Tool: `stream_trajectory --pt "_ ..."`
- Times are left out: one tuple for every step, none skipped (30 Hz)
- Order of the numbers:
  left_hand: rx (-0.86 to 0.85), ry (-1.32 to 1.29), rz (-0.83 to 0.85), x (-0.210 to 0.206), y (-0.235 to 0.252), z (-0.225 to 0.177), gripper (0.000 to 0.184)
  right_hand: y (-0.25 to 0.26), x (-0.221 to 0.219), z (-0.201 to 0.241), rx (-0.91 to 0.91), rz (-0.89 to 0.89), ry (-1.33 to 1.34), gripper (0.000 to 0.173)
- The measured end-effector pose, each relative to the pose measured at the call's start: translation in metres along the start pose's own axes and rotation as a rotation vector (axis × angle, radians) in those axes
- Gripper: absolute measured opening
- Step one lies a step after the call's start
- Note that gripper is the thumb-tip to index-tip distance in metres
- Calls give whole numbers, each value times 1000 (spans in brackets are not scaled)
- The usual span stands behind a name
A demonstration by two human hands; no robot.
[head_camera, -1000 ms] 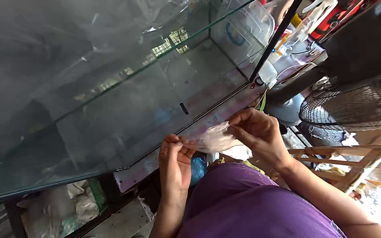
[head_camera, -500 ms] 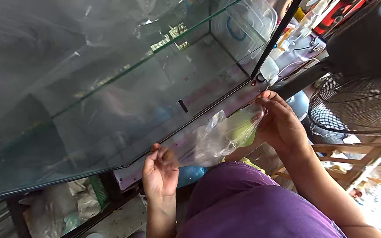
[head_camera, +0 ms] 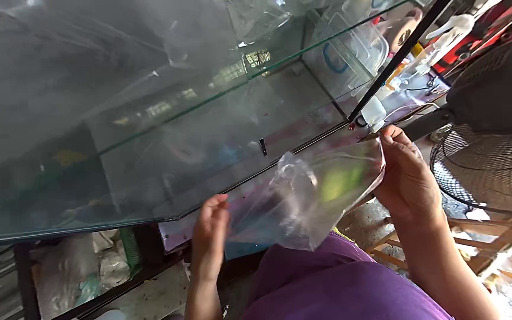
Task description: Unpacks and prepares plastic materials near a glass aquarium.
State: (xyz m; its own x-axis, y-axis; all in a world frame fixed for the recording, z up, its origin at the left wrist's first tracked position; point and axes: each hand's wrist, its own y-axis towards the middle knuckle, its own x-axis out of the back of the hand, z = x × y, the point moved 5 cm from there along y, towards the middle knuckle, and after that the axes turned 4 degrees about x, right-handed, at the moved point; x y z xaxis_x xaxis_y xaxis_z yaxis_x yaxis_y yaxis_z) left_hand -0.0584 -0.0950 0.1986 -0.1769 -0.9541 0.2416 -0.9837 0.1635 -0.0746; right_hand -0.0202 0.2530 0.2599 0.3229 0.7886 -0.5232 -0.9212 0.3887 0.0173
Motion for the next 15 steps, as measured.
stream_trajectory --pt "-70 171 54 -11 1 -6 62 -4 -9 -1 -10 61 -30 22" --pt "-127 271 95 -27 4 -11 71 -9 -19 -4 -31 130 -57 21" --pt "-161 315 126 -45 8 -15 75 -13 -30 -7 -56 201 -62 19" --pt "-169 321 157 -64 14 -17 74 -18 -39 -11 -83 271 -42 17" --pt "-159 297 194 -82 21 -17 72 -22 -47 -14 -112 329 -2 16" --pt "-136 250 239 -100 27 -17 70 -26 -53 -17 -139 375 50 16" --pt "-117 186 286 -117 32 -15 69 -29 -56 -20 -166 404 97 15" --pt "-115 118 329 -132 35 -15 68 -32 -57 -22 -196 423 140 13" --pt "-133 58 358 -145 37 -17 69 -35 -58 -23 -229 439 185 12" --pt "-168 10 382 -155 37 -19 74 -38 -59 -25 -263 459 231 12" --pt "-216 -30 397 -163 37 -22 82 -41 -60 -26 -296 481 266 12" --pt "-265 -90 419 -169 36 -25 91 -45 -62 -29 -331 510 295 12" --pt "-311 -158 449 -175 33 -29 105 -49 -64 -31 -370 536 322 13" --pt "-345 -251 468 -180 31 -34 117 -53 -65 -35 -407 556 345 13" --pt "-351 -365 493 -183 28 -39 125 -57 -66 -38 -442 573 370 14"
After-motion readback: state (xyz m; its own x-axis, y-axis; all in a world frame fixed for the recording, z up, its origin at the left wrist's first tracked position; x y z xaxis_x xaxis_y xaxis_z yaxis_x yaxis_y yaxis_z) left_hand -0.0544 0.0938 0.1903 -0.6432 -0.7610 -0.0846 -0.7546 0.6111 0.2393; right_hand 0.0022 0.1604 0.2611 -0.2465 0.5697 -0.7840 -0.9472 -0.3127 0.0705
